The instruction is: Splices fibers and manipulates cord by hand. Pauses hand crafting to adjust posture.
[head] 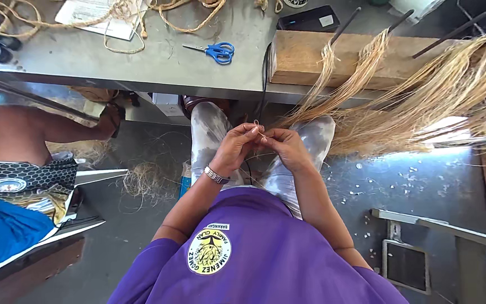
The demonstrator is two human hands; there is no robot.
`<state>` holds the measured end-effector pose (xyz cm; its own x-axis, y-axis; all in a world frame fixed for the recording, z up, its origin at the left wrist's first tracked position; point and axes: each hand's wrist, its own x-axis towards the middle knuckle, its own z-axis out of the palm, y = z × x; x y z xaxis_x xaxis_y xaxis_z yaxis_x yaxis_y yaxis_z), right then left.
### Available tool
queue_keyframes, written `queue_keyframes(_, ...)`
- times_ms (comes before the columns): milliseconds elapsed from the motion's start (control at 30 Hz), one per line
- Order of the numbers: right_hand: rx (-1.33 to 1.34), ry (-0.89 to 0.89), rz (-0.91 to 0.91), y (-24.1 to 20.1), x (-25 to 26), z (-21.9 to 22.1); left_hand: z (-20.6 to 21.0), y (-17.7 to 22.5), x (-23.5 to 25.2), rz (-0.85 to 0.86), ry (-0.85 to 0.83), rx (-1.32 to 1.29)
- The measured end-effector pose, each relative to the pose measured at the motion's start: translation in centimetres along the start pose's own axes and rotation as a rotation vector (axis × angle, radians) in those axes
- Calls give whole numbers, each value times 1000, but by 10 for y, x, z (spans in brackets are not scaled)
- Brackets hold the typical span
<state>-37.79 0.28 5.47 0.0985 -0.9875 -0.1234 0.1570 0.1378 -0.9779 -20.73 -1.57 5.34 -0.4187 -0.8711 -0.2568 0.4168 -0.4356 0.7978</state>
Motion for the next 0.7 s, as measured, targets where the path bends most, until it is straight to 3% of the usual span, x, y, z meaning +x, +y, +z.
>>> queue_keyframes(167, -351, -19, -168, -26, 3, -16, -7, 22, -5, -117, -93, 51)
queue_keyframes(300, -587, 69, -395, -34, -5, -17, -13, 32, -13, -147, -199, -74)
queue_keyframes(500, -672, 377, -752, -15, -1, -16, -17, 22, -13, -50, -226, -190)
queue_keyframes(600, -436, 423, -632, 5, 2, -7, -15, 15, -12, -44, -266, -239)
queue_keyframes(700, 89, 344, -139, 8, 0, 12, -15, 7, -4, -32, -322, -255)
